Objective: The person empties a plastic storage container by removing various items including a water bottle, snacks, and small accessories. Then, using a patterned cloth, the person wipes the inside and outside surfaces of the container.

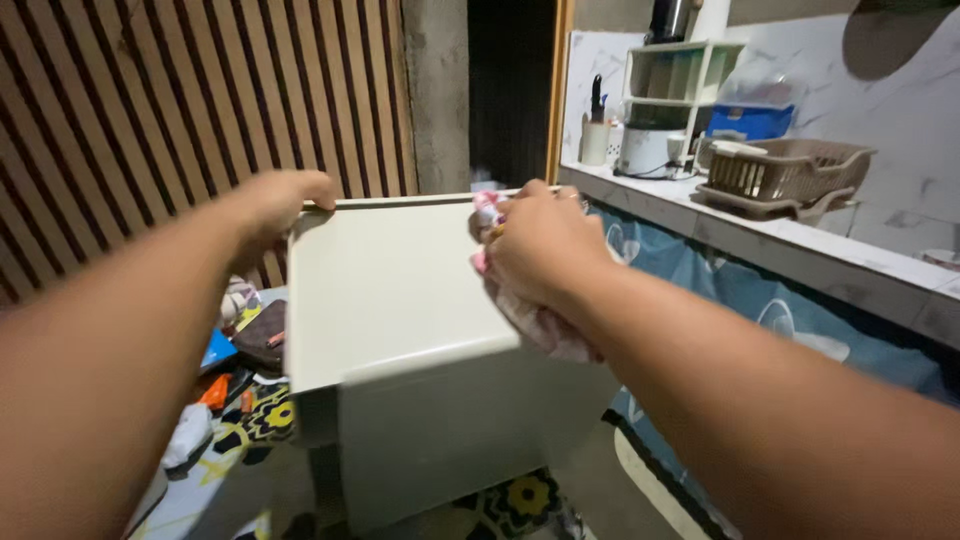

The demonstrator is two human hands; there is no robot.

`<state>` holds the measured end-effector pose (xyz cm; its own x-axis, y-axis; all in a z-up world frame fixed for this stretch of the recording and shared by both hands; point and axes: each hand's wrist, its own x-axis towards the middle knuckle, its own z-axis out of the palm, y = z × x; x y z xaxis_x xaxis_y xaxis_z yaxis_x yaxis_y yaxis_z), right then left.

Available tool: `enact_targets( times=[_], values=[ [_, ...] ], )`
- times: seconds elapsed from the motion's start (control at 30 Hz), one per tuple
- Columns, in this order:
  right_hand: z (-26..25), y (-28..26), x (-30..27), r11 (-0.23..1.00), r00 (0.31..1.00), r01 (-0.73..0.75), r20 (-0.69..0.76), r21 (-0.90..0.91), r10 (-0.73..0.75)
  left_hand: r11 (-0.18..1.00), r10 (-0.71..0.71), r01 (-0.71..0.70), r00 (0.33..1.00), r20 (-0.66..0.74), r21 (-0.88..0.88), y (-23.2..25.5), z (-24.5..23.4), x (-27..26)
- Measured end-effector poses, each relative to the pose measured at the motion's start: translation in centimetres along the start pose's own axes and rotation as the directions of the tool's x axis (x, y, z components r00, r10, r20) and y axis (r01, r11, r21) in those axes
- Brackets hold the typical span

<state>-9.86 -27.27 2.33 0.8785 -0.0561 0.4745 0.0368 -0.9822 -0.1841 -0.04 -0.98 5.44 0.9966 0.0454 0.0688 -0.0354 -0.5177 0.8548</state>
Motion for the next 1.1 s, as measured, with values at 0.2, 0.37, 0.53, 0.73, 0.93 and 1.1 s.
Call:
enact_targets(
  times=[0.2,0.37,0.53,0.73,0.93,1.1],
  values=[
    [-1.0,-0.5,-0.1,0.998,0.997,0.052,0.054,0.019,-0.053,0.647,0.22,-0.324,0.946,0.238,0.69,7.5,6.4,-1.4],
    [-0.6,1.6,-2.4,0.982,0.984,0.171,0.038,0.083,-0.175,0.546,0.348,-0.431,0.897,0.274,0.718,6.1,8.7,-3.5],
    [-1.8,6.2,-1.4,0.896,0.972,-0.217,0.169,0.387,0.163,0.589,0.306,-0.39,0.918,0.251,0.708,6.4,8.3,-5.2],
    [-0.4,1.9,-3.2,0.992,0.993,0.076,0.101,-0.105,-0.065,0.637,0.297,-0.364,0.929,0.219,0.679,6.1,8.9,-4.5],
    [-0.7,3.3,-2.0,0.99,0.99,0.135,0.044,0.032,-0.136,0.708,0.314,-0.416,0.909,0.274,0.571,5.8,8.4,-3.8],
    [-1.3,6.8,0.3,0.865,0.975,-0.215,0.142,0.453,0.169,0.671,0.292,-0.383,0.924,0.248,0.635,6.2,8.4,-4.9]
  ],
)
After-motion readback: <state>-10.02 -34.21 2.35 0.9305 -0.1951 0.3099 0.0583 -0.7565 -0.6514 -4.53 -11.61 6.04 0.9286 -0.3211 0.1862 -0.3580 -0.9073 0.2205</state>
